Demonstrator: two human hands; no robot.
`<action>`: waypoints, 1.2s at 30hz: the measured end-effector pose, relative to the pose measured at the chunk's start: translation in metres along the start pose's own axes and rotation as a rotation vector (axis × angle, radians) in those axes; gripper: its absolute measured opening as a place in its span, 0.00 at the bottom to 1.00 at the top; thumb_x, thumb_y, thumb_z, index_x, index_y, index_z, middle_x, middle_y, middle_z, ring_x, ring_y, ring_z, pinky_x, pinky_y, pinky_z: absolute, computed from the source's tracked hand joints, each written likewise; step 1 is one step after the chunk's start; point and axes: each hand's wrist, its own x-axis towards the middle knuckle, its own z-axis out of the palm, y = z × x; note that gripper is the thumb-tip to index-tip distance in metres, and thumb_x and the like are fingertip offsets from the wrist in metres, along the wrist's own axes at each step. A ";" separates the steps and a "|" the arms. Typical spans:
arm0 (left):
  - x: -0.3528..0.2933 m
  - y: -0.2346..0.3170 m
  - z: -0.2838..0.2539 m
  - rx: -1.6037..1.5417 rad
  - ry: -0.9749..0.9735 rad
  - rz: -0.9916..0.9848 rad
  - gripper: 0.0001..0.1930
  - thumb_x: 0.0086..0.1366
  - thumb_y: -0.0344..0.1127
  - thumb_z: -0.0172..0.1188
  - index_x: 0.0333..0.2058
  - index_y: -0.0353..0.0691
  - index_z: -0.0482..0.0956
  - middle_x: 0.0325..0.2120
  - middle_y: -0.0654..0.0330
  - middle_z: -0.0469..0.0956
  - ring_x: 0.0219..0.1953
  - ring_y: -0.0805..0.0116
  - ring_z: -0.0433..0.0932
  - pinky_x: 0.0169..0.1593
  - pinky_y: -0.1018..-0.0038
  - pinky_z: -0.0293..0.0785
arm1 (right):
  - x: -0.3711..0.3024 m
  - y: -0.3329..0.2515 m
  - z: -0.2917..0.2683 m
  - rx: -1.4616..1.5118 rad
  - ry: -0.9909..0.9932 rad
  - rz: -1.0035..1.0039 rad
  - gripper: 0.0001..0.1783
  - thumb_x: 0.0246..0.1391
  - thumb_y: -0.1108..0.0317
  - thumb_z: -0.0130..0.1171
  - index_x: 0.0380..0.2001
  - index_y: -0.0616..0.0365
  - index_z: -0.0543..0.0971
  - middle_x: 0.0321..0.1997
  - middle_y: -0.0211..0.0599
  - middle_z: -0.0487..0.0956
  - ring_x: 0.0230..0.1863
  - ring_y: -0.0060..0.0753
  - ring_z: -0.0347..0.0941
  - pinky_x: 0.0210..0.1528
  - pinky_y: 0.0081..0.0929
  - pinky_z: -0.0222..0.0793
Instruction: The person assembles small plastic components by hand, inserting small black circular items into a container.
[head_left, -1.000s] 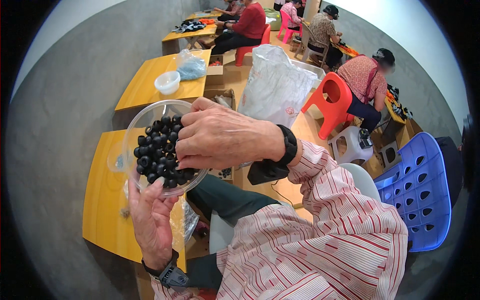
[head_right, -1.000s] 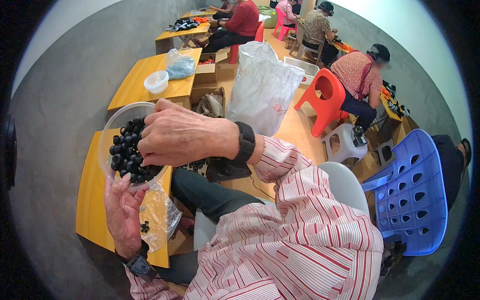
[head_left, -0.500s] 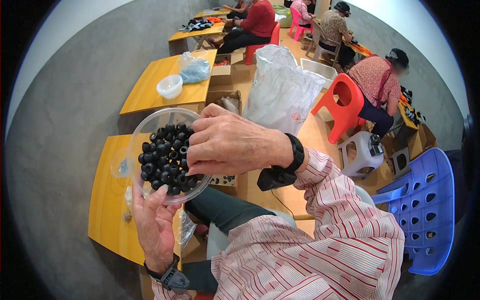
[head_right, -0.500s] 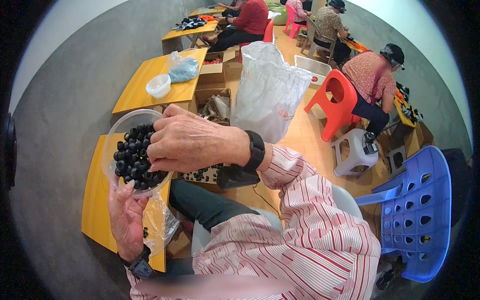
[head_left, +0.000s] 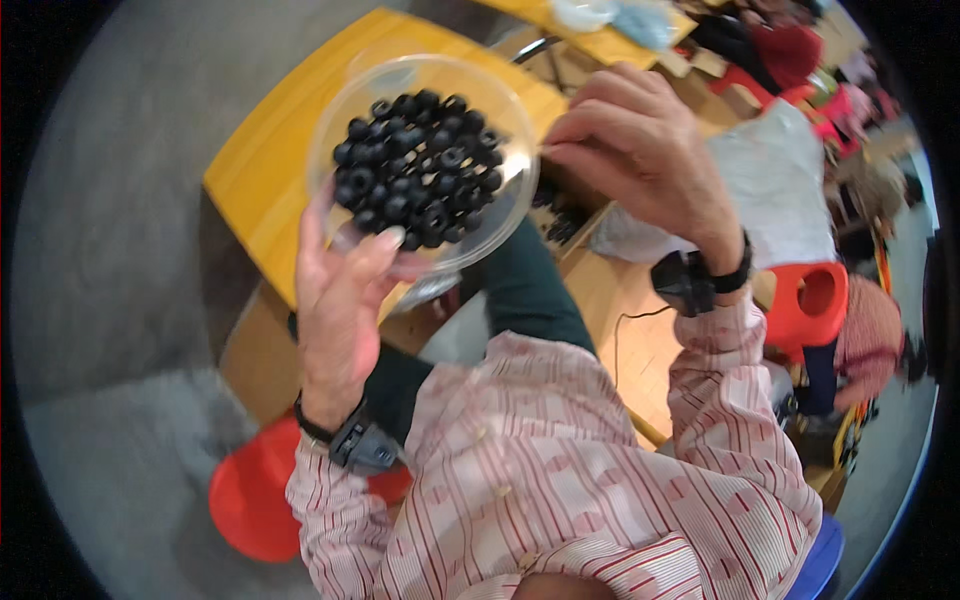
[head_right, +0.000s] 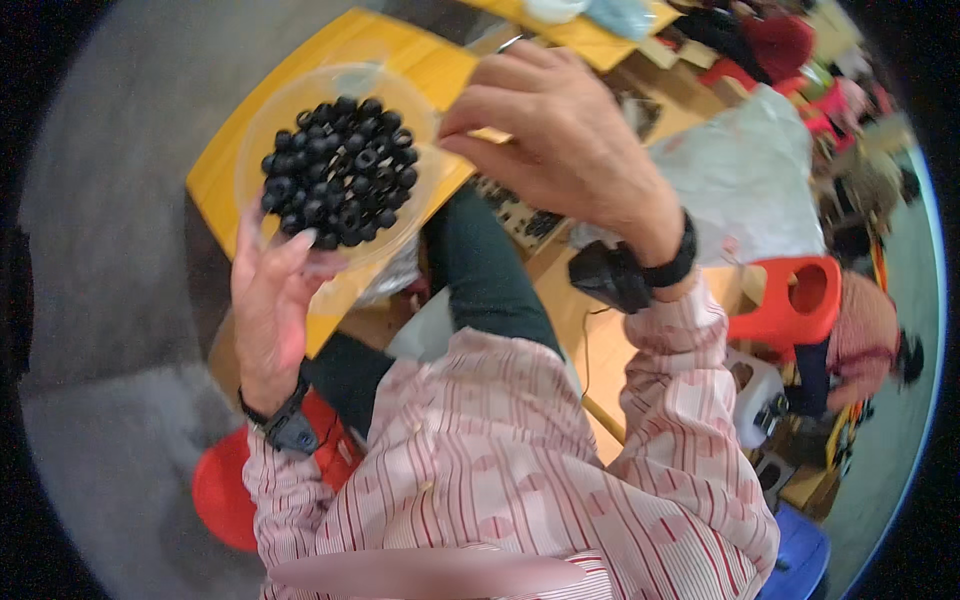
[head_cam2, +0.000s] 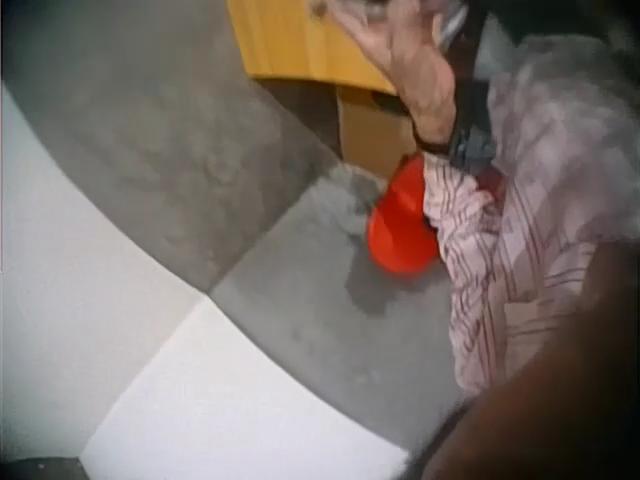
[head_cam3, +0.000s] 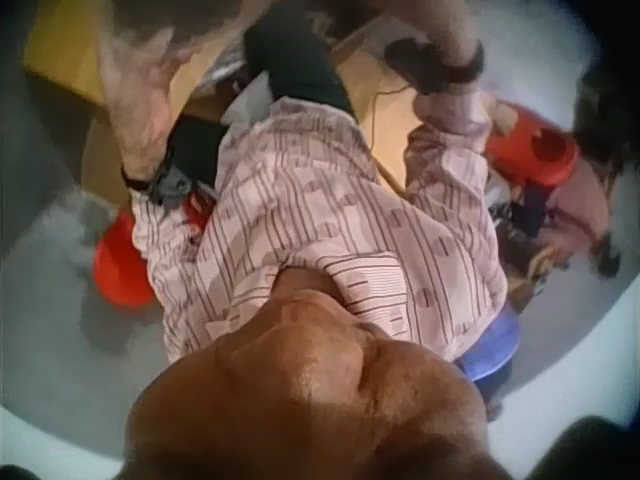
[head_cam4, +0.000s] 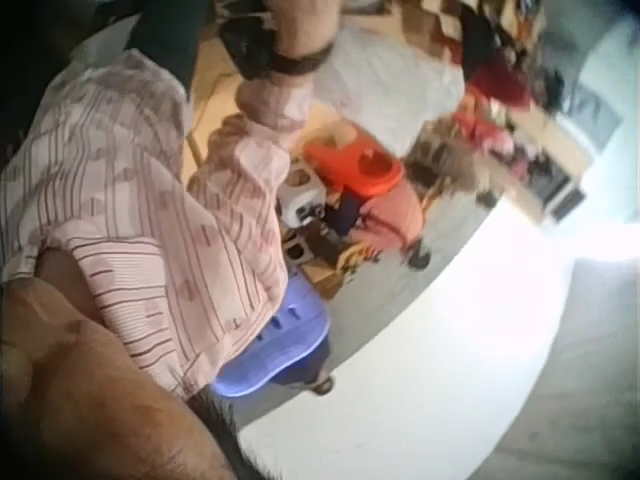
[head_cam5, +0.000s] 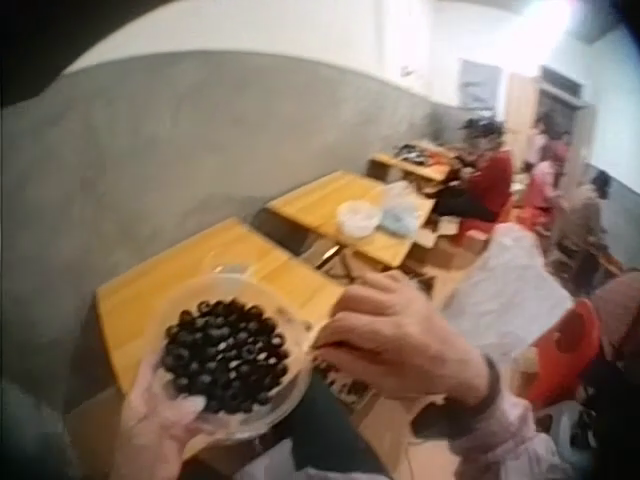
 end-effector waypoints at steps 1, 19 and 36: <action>-0.005 -0.001 -0.008 0.005 0.070 -0.007 0.36 0.55 0.28 0.57 0.62 0.38 0.52 0.43 0.50 0.74 0.34 0.64 0.79 0.41 0.69 0.77 | 0.004 -0.001 0.010 0.024 -0.034 -0.003 0.05 0.45 0.67 0.64 0.26 0.53 0.79 0.26 0.30 0.73 0.32 0.37 0.69 0.36 0.33 0.64; -0.089 -0.032 -0.059 -0.011 0.196 0.139 0.38 0.58 0.25 0.55 0.64 0.34 0.44 0.48 0.45 0.69 0.38 0.60 0.80 0.41 0.68 0.80 | 0.032 -0.086 0.083 0.121 -0.496 -0.292 0.07 0.41 0.68 0.64 0.27 0.51 0.78 0.26 0.25 0.72 0.36 0.30 0.68 0.45 0.31 0.59; -0.100 -0.066 -0.094 -0.155 0.316 -0.038 0.37 0.54 0.23 0.60 0.61 0.34 0.53 0.36 0.53 0.75 0.30 0.67 0.79 0.35 0.74 0.78 | 0.040 -0.125 0.138 -0.152 -0.551 -0.843 0.03 0.29 0.68 0.56 0.10 0.53 0.76 0.14 0.23 0.67 0.31 0.25 0.66 0.51 0.26 0.60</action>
